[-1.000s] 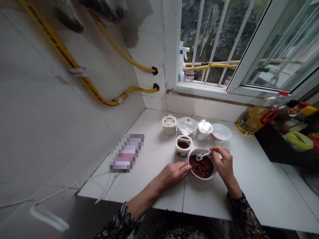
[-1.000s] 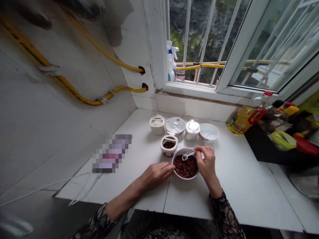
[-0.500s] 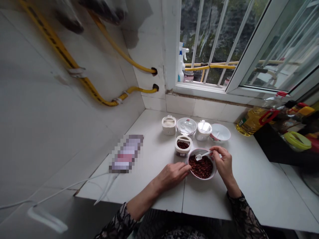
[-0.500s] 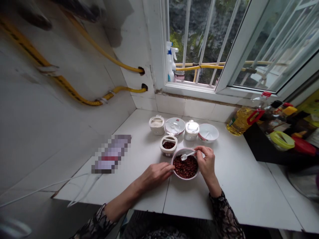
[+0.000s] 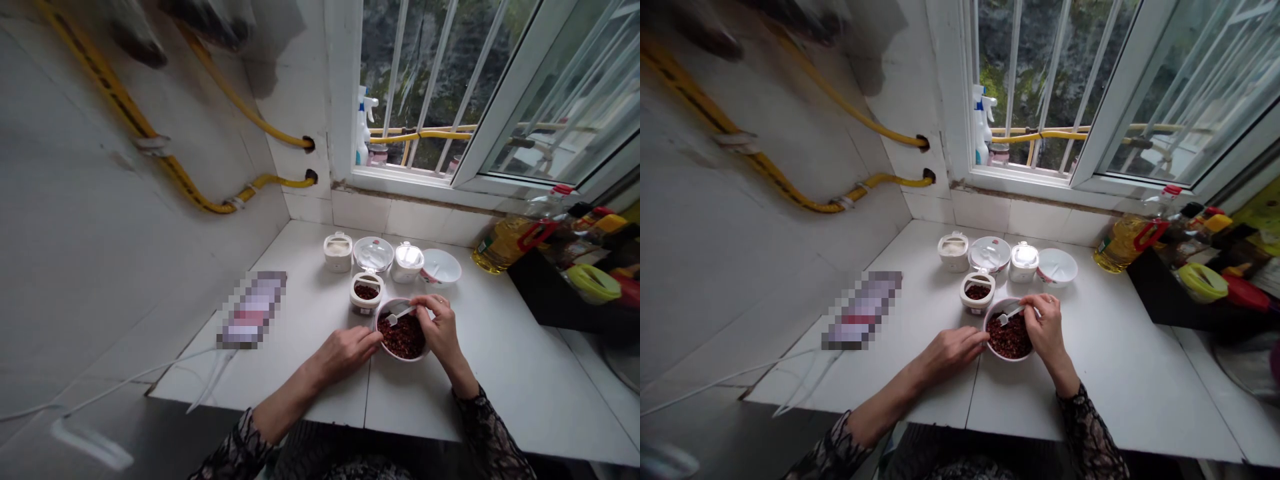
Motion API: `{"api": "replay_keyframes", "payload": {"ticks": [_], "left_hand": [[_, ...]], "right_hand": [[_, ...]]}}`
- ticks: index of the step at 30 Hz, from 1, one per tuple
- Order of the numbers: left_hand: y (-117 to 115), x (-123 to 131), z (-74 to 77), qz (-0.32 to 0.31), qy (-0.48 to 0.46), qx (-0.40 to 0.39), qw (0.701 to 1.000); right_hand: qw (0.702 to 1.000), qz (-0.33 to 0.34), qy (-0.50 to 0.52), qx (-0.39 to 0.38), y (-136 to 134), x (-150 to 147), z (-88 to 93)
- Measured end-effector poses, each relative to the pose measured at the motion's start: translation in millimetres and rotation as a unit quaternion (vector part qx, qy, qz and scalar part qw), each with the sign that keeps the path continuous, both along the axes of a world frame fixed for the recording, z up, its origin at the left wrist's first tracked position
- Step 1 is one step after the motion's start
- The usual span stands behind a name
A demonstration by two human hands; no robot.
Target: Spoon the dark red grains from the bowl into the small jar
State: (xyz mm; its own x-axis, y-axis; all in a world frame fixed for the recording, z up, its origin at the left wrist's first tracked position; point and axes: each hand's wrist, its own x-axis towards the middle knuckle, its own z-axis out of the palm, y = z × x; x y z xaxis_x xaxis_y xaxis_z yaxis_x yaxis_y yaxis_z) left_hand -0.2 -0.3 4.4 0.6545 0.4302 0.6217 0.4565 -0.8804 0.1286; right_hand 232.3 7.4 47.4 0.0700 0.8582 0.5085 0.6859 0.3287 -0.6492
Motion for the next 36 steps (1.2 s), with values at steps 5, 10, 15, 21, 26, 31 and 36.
{"api": "replay_keyframes", "payload": {"ticks": [5,10,15,21,26,31,36], "left_hand": [[0.4,-1.0,-2.8,-0.003,0.003,-0.003,1.0],[0.6,-2.3,-5.4,-0.003,0.018,-0.017,1.0],[0.7,-2.5,-4.5,-0.003,0.022,-0.015,1.0],[0.3,-1.9,-3.3,-0.005,0.005,-0.007,1.0],[0.5,-1.1,-3.8,0.0,0.01,-0.007,1.0],[-0.6,-0.2,-2.5,0.007,-0.001,0.0,1.0],[-0.9,-0.2,-1.0,0.005,-0.002,-0.003,1.0]], "right_hand": [[0.999,-0.014,0.046,-0.023,-1.6,-0.5,0.4],[0.994,-0.052,0.084,-0.042,-2.4,2.4,3.7],[0.989,-0.05,0.122,-0.059,-2.7,3.4,5.5],[0.973,-0.043,0.215,-0.075,4.2,-2.6,17.4],[0.991,-0.017,0.131,0.036,10.5,-20.8,33.7],[0.987,0.085,-0.051,0.126,11.4,-39.0,34.3],[0.986,0.03,-0.058,0.156,6.8,-24.4,36.6]]}}
